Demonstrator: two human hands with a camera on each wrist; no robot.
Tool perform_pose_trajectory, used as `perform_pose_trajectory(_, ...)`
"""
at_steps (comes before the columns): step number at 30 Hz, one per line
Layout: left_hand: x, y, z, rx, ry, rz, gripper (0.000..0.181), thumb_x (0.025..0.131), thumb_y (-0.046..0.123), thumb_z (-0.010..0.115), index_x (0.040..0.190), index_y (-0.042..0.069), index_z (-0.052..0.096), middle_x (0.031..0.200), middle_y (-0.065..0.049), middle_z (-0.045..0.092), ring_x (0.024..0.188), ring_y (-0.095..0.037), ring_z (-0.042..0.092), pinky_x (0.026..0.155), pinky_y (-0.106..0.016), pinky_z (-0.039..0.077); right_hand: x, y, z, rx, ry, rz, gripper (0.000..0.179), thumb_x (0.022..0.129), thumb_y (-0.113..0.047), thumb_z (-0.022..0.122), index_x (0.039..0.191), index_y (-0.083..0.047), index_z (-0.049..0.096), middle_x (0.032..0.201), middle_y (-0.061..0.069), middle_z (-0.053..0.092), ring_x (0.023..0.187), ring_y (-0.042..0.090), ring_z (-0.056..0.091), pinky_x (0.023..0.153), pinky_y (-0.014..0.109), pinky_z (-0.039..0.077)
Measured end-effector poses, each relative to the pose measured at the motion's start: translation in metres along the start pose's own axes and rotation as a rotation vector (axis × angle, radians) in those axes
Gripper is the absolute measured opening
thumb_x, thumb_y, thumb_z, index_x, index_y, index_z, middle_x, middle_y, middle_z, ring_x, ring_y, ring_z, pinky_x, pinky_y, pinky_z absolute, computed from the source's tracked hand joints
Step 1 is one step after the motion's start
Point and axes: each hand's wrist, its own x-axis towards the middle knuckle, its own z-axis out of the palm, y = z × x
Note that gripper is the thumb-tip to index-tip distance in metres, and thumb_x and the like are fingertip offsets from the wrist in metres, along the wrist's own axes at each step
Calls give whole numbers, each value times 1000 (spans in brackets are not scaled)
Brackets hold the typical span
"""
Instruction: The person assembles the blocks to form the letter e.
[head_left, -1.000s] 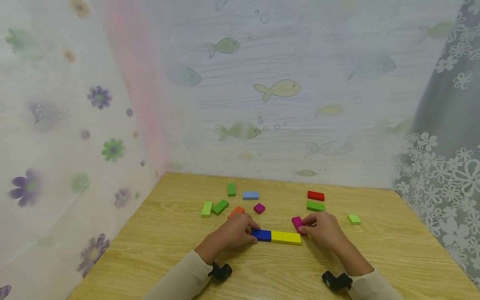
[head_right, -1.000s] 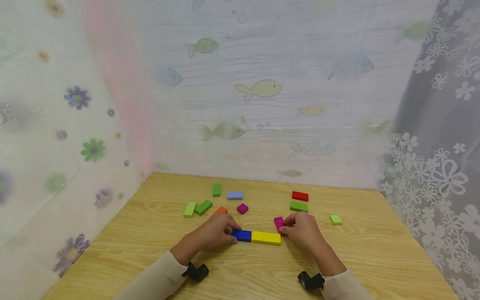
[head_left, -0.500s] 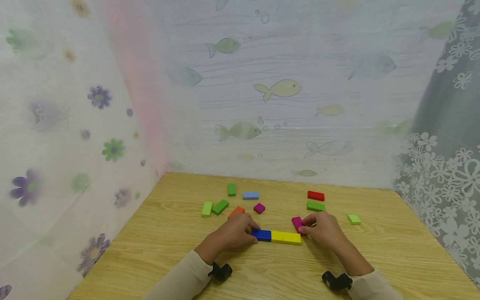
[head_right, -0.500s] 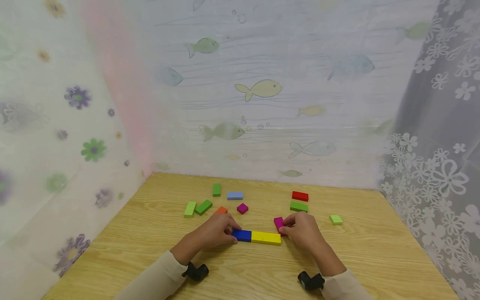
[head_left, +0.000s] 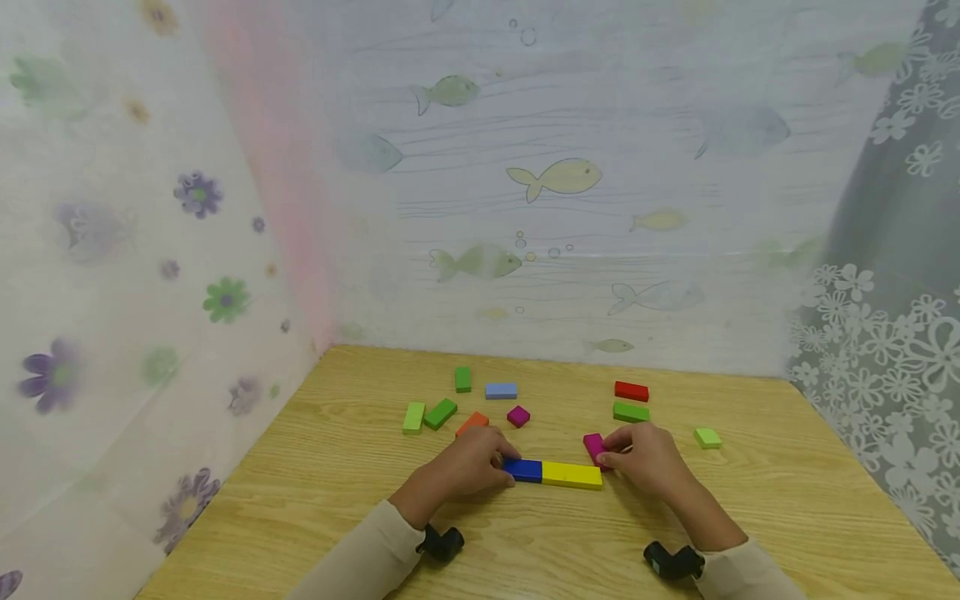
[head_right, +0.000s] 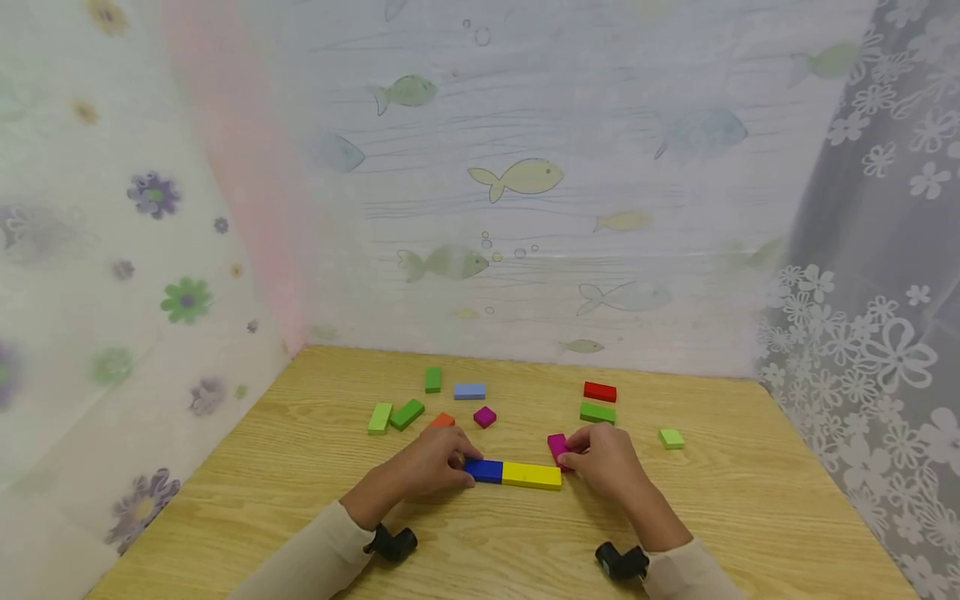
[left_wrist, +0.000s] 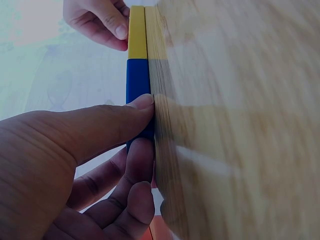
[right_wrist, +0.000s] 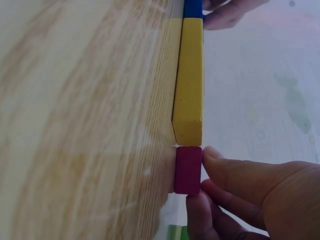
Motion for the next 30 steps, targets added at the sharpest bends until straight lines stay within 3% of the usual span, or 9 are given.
perform_pose_trajectory(18, 0, -2, 0, 8, 14, 19, 34, 87, 18, 85, 120, 11, 78, 112, 2, 70, 86, 1, 64, 76, -17, 54, 0, 1, -1, 2, 3, -14, 20, 88, -22, 83, 103, -8, 81, 94, -2, 77, 88, 16, 67, 76, 35, 57)
perform_pose_trajectory(30, 1, -3, 2, -13, 1, -5, 34, 87, 18, 85, 121, 12, 78, 114, 3, 70, 89, 1, 65, 78, -17, 54, -2, 1, -3, -4, 18, -26, 24, 89, -25, 83, 105, -8, 79, 92, -4, 74, 86, 14, 65, 76, 35, 57)
